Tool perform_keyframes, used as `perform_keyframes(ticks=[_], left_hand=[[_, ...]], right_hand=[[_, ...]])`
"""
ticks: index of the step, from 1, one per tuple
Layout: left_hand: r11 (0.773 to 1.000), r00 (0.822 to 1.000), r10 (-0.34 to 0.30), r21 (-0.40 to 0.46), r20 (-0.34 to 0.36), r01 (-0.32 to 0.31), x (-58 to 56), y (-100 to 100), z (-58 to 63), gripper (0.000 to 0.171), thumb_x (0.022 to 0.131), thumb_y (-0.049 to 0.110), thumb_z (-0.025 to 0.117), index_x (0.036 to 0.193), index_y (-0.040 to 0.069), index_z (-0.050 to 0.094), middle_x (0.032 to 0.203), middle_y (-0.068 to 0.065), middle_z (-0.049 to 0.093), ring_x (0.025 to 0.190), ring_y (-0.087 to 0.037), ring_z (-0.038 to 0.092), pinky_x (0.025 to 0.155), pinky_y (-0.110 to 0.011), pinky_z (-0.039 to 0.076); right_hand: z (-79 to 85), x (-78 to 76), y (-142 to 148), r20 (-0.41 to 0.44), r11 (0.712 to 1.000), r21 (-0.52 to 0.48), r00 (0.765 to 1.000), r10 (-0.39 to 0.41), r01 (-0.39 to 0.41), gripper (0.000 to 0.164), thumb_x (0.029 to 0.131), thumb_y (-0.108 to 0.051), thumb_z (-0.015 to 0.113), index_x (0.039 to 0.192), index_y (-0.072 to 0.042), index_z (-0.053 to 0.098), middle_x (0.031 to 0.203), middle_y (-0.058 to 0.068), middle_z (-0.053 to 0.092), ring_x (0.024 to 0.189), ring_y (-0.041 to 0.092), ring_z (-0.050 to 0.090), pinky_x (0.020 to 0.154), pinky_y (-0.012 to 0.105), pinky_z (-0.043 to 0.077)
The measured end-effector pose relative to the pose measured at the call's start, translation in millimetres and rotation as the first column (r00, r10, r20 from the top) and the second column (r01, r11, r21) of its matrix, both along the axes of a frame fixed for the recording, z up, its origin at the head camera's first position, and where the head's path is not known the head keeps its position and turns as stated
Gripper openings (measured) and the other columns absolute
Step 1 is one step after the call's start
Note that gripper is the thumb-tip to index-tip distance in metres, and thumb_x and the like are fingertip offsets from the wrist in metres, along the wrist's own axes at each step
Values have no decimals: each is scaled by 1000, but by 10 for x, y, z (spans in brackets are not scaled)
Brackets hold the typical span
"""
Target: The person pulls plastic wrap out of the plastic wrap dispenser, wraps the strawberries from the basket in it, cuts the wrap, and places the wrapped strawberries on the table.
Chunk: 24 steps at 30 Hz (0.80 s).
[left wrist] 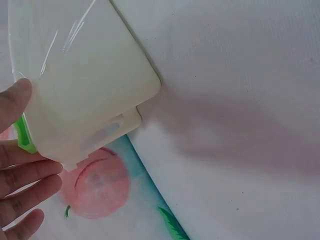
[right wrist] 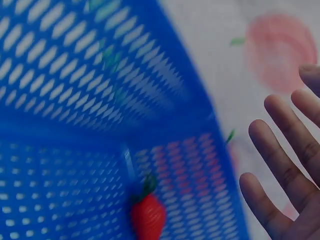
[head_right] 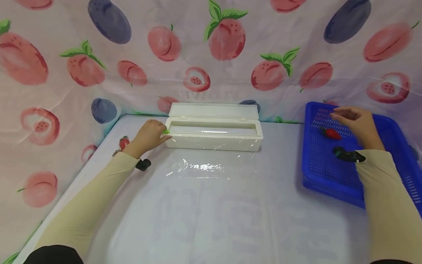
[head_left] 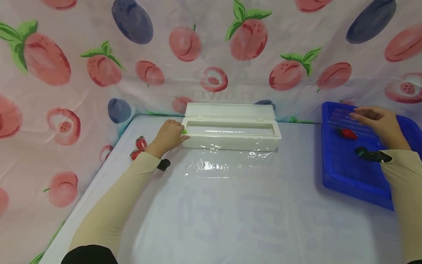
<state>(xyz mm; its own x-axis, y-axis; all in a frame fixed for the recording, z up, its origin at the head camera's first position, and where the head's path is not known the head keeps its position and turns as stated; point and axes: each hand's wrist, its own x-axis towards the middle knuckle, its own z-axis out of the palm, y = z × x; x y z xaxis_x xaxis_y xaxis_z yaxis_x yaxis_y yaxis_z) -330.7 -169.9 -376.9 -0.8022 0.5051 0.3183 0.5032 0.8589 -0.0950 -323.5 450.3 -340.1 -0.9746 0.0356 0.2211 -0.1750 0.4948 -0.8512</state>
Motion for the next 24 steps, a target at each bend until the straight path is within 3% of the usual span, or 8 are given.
perform_keyframes(ticks=[6,12,17,21,24], left_hand=[[1000,999,11,7,33,-11,13,7,-5,33,84,32,69,82,-1,65,81,-15,66,87,-33,62,91,-45,45],[1000,999,17,13,28,-17,48,-22,-13,34,83,30,71,83,-3,66,80,-16,67,85,-33,63,90,-45,46],[1000,999,24,5,32,-24,68,-34,-8,34,82,31,71,82,-3,66,79,-15,66,83,-32,62,89,-45,47],[1000,999,24,9,36,-24,59,-17,9,34,82,31,71,81,-3,66,78,-14,66,82,-32,62,88,-45,47],[1000,999,15,11,40,-15,37,13,20,34,82,31,71,82,-3,66,78,-14,66,82,-31,62,88,-45,47]], right_hand=[[-143,-145,198,121,998,36,991,-53,49,23,88,-24,64,110,-31,60,82,-36,59,76,-18,55,62,4,44],[-217,-279,385,263,992,120,965,7,-40,24,91,-30,60,114,-34,56,83,-38,59,78,-20,56,65,9,47],[-307,-316,530,329,983,148,943,55,-109,24,91,-28,59,113,-35,54,84,-36,60,80,-20,56,66,12,48],[-347,-315,622,382,971,188,922,63,-144,29,92,-30,59,119,-23,52,84,-36,58,80,-20,54,67,16,50],[-359,-313,672,407,951,263,913,45,-165,43,92,-32,58,125,-6,49,83,-39,51,76,-21,50,66,17,50]])
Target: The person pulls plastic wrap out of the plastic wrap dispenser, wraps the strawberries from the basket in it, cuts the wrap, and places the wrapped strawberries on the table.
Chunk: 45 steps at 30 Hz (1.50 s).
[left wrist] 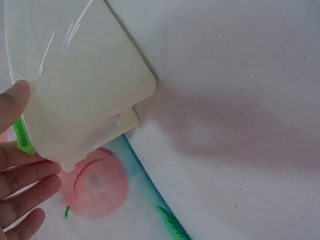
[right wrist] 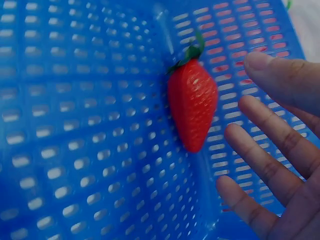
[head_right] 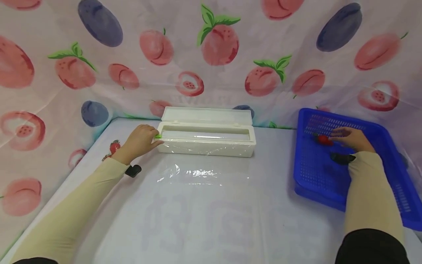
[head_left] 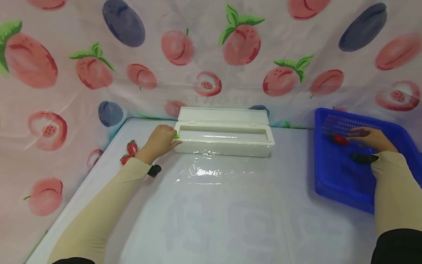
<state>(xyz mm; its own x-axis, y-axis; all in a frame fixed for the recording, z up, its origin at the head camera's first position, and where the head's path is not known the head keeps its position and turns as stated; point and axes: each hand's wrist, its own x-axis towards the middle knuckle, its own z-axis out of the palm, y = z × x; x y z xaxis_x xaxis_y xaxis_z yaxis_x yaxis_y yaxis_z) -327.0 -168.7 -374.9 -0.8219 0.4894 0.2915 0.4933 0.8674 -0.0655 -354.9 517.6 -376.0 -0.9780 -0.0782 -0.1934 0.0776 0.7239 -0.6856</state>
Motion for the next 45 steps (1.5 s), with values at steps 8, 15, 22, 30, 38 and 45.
perform_keyframes(ticks=[8,15,22,30,38,45], left_hand=[[1000,1000,-3,0,14,3,-6,20,-2,33,83,31,70,83,-2,66,80,-14,66,83,-31,61,89,-45,47],[1000,1000,-4,-8,-10,4,9,27,30,34,81,31,72,79,-3,65,76,-14,64,79,-31,61,85,-44,48],[1000,1000,-4,-18,-15,4,11,31,25,35,81,31,72,79,-3,65,77,-14,65,79,-31,62,85,-44,48],[1000,999,-16,-18,-31,15,4,30,26,34,81,31,72,78,-2,64,75,-14,65,77,-31,61,84,-44,48],[1000,1000,-17,-17,-27,16,-2,27,8,34,81,31,72,79,-2,65,75,-14,65,79,-31,61,84,-44,48],[1000,999,-18,-5,-31,18,12,30,20,33,81,30,73,78,-2,64,74,-14,64,78,-31,61,83,-44,48]], right_hand=[[-72,-44,39,98,992,126,995,16,-28,69,94,-38,53,136,13,30,86,-29,58,78,-16,50,76,35,53],[-69,-132,37,121,974,207,990,68,-92,77,90,-40,60,135,16,31,98,-10,66,76,-16,50,83,48,52],[-102,-134,9,156,976,193,985,71,-101,74,90,-42,57,134,14,36,118,21,62,95,10,59,86,54,47],[-135,-111,-91,182,959,244,978,101,-144,75,91,-44,56,134,14,36,137,43,27,122,58,29,91,65,37],[-170,-121,-192,105,943,289,985,140,-165,65,90,-34,60,129,15,42,131,41,39,116,55,41,83,53,49],[-185,-176,-287,81,930,325,984,156,-174,67,85,-34,67,126,14,45,126,40,45,111,55,43,85,60,43]])
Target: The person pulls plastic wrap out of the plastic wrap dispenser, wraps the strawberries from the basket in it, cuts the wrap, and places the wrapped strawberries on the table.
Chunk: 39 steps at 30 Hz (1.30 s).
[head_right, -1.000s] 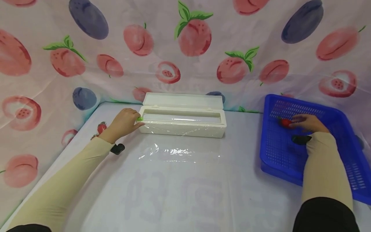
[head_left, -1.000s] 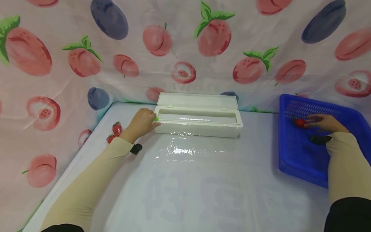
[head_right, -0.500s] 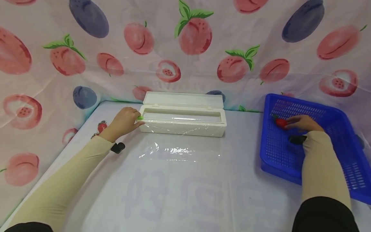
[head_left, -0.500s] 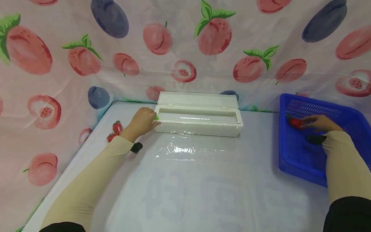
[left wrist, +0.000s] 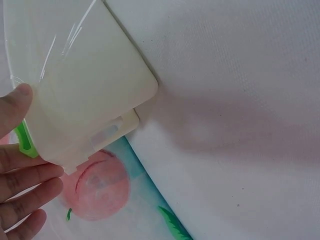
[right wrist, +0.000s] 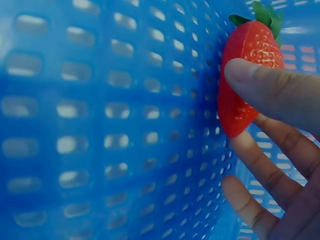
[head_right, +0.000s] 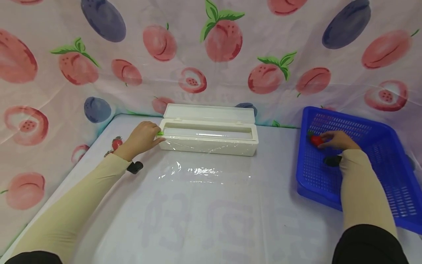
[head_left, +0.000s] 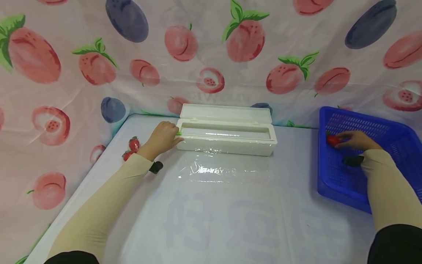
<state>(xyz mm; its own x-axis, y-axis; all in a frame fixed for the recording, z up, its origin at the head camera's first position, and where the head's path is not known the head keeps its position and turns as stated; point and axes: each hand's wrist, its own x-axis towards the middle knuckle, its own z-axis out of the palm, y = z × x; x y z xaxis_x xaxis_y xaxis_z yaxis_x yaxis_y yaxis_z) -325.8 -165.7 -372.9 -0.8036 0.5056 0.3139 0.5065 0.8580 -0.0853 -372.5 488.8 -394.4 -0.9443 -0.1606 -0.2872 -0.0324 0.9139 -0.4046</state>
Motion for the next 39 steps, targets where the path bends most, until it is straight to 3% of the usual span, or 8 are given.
perform_keyframes(ticks=[11,18,21,25,28,31,33,39], left_hand=[[1000,1000,2,-2,-4,-2,-11,4,-7,33,81,30,73,77,-2,64,74,-14,65,77,-31,61,83,-44,48],[1000,1000,0,-1,-7,0,-21,11,-6,34,80,31,73,77,-2,64,74,-14,65,77,-31,61,82,-44,48],[1000,1000,6,-3,1,-6,-21,15,-5,33,81,31,72,78,-2,65,74,-14,65,77,-31,61,83,-44,48],[1000,1000,10,0,9,-10,-20,19,-4,33,81,30,72,77,-1,64,74,-14,65,77,-31,61,83,-45,48],[1000,1000,13,1,12,-13,-21,19,-7,33,81,30,72,77,-1,64,74,-13,65,77,-31,61,83,-45,48],[1000,1000,16,3,15,-16,-19,17,-8,33,81,30,72,77,-2,65,74,-14,65,77,-31,61,83,-44,48],[1000,1000,14,7,15,-14,-16,15,-7,33,81,30,72,77,-2,65,74,-14,65,77,-31,61,83,-44,48],[1000,1000,16,8,14,-16,-10,8,-1,33,81,30,73,77,-2,65,75,-14,65,78,-31,62,83,-44,48]], right_hand=[[-14,-41,32,2,1000,-1,1000,-1,1,69,87,-40,62,128,13,44,127,39,44,113,55,43,85,62,42],[-3,-46,94,44,990,-117,997,-70,75,71,89,-43,60,135,6,39,133,37,38,105,38,54,78,41,52],[31,-19,110,88,967,-220,990,-112,128,58,88,-39,63,134,-8,47,126,21,49,94,13,58,76,31,53],[53,-6,132,151,922,-342,979,-134,179,25,89,-29,63,112,-39,56,101,-20,52,85,-7,55,77,27,53],[55,-9,111,142,933,-322,983,-118,159,25,91,-30,61,115,-32,58,103,-13,59,85,-7,57,81,31,54],[51,-15,57,110,953,-275,989,-100,127,50,92,-32,58,132,-4,49,124,20,53,85,-6,58,82,34,55],[46,-23,27,93,957,-262,990,-105,126,62,91,-32,60,133,9,40,121,28,52,83,-5,58,80,34,55],[15,-55,-12,64,922,-367,992,-109,125,43,92,-20,60,124,5,49,90,-20,54,78,-7,58,76,27,56]])
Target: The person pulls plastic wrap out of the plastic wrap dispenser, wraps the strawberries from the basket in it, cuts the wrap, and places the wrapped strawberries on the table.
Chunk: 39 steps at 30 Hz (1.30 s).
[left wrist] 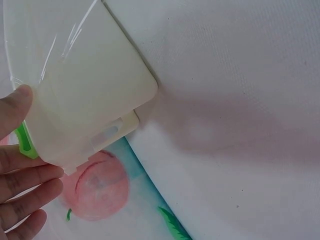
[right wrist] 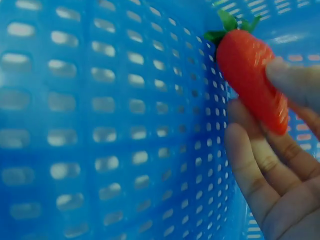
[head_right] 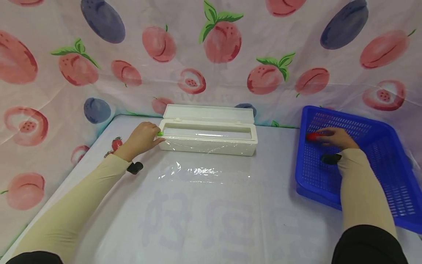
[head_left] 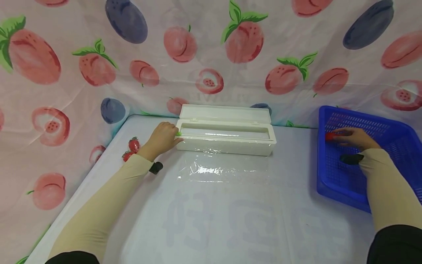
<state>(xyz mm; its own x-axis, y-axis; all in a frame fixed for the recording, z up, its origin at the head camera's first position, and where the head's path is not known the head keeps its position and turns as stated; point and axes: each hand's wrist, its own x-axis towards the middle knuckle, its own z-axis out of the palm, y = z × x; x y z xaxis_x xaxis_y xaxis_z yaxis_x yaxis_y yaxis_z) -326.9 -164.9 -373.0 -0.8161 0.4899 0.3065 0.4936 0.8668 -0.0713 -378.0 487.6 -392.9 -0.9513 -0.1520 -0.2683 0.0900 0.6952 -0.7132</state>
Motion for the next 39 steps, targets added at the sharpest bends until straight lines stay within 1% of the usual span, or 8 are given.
perform_keyframes(ticks=[5,8,14,17,23,30,35,39], left_hand=[[1000,1000,3,2,7,-3,0,-4,-3,33,81,30,73,77,-1,64,76,-14,65,79,-31,62,85,-45,47],[1000,1000,-3,-1,1,3,-8,-7,-6,33,81,30,73,77,-1,64,75,-14,65,79,-32,62,85,-45,47],[1000,1000,-16,-12,-23,15,-28,-10,-13,33,81,31,72,74,-1,63,73,-14,64,76,-31,61,81,-44,47],[1000,1000,-17,-13,-23,17,-29,-12,-16,34,81,31,72,73,-1,62,73,-14,64,76,-31,61,80,-44,48],[1000,1000,-18,-10,-23,18,-25,-17,-23,34,81,31,72,74,-1,63,73,-14,63,76,-31,61,80,-44,47],[1000,999,-25,-10,-33,25,-20,-24,-21,34,80,31,73,74,-1,63,72,-13,63,74,-31,61,79,-44,48],[1000,999,-27,-6,-37,27,-12,-28,-30,34,80,31,73,75,-1,63,72,-14,64,73,-30,61,77,-43,48],[999,998,-37,2,-45,37,-8,-31,-37,34,80,30,73,75,-1,63,72,-14,64,74,-31,61,78,-44,48]], right_hand=[[-20,-13,0,11,998,-59,1000,-10,11,16,92,-19,60,105,-27,58,91,-17,58,78,-8,59,75,23,55],[-13,-8,-8,12,999,-19,999,-29,30,20,90,-23,62,106,-35,60,105,4,63,82,-7,59,79,27,55],[-1,15,-81,5,993,103,998,-62,61,68,88,-37,63,144,-9,36,142,37,27,124,42,38,104,60,31],[-24,-3,-108,-32,990,117,997,-74,77,74,86,-40,66,144,-6,36,141,37,29,123,44,36,103,62,30],[-73,-74,-101,-146,977,193,987,-63,91,80,78,-47,71,133,5,46,117,26,54,81,-4,47,87,45,43],[35,6,-56,-167,961,264,985,-45,89,75,82,-49,65,134,2,46,124,36,47,98,30,49,79,40,43],[179,114,24,-137,962,240,985,-101,132,43,82,-56,61,122,-43,52,135,32,39,96,32,43,68,36,41],[275,177,71,-151,959,181,970,-190,216,57,83,-61,56,131,-32,47,133,21,45,109,36,35,78,41,39]])
